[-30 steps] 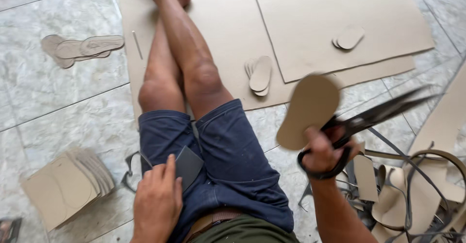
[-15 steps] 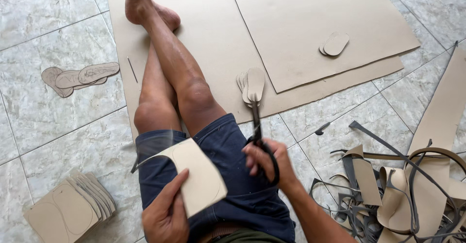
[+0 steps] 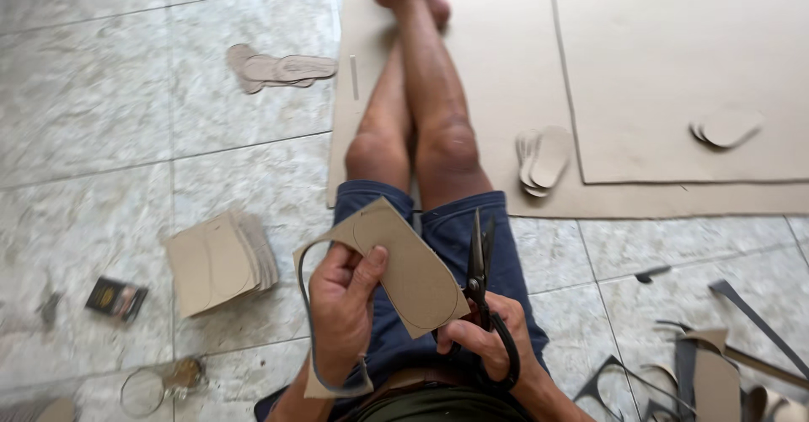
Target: The person lies on the floor cutting sandal insole shapes from sheets of light brown board material with scissors, following a drawn outline and trimming away the excess. They set finished insoles onto a stack beside them and pick up the next marked sheet to cut.
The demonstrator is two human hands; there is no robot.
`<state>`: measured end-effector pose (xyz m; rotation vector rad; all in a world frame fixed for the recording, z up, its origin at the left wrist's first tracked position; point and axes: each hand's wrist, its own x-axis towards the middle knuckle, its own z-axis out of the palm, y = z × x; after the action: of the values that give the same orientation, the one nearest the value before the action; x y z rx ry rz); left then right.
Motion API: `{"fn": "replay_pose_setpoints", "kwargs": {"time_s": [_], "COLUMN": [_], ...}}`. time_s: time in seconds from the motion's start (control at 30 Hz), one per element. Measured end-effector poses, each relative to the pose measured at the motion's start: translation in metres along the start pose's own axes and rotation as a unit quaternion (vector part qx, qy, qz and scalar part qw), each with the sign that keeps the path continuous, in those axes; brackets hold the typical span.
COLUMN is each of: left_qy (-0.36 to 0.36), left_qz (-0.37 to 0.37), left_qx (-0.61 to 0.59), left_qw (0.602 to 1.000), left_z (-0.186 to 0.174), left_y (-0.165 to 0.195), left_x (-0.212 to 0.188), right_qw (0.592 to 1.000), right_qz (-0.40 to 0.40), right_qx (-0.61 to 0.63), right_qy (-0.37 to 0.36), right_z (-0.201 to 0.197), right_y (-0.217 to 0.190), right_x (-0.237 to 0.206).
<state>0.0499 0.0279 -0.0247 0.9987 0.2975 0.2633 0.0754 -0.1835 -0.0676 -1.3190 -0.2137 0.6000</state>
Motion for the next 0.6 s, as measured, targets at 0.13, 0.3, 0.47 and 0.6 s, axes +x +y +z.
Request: {"fn": "replay_pose_setpoints", "kwargs": {"time_s": [0.13,0.3,0.47,0.6], "left_qy": [-0.02,-0.035,0.007,0.023], "left_qz": [-0.01,-0.033,-0.017,-0.002], "left_qx": [-0.033,-0.022,0.011,0.065], "left_qw": [0.999,0.999,1.0,0.998], "left_z": [-0.002,0.006,0.012,0.014], "left_y": [0.028,0.036,0.039,0.042], "left_x": [-0.002,-0.012,-0.019,-0.025], "right_qw": [0.998,0.995,0.991,0.994], "right_qz": [0.034,0.031,0.065,0.053], "right_qx": [0.004,-0.068,-0.039,-0.018], "right_qy": [-0.053,-0.072,-0.106,-0.097], "right_z": [-0.005,0.007,0.027,0.035], "right_y": [0.008,0.003,-0.019,-0.03], "right_x": [0.0,-0.002,0.0,0.0]}}
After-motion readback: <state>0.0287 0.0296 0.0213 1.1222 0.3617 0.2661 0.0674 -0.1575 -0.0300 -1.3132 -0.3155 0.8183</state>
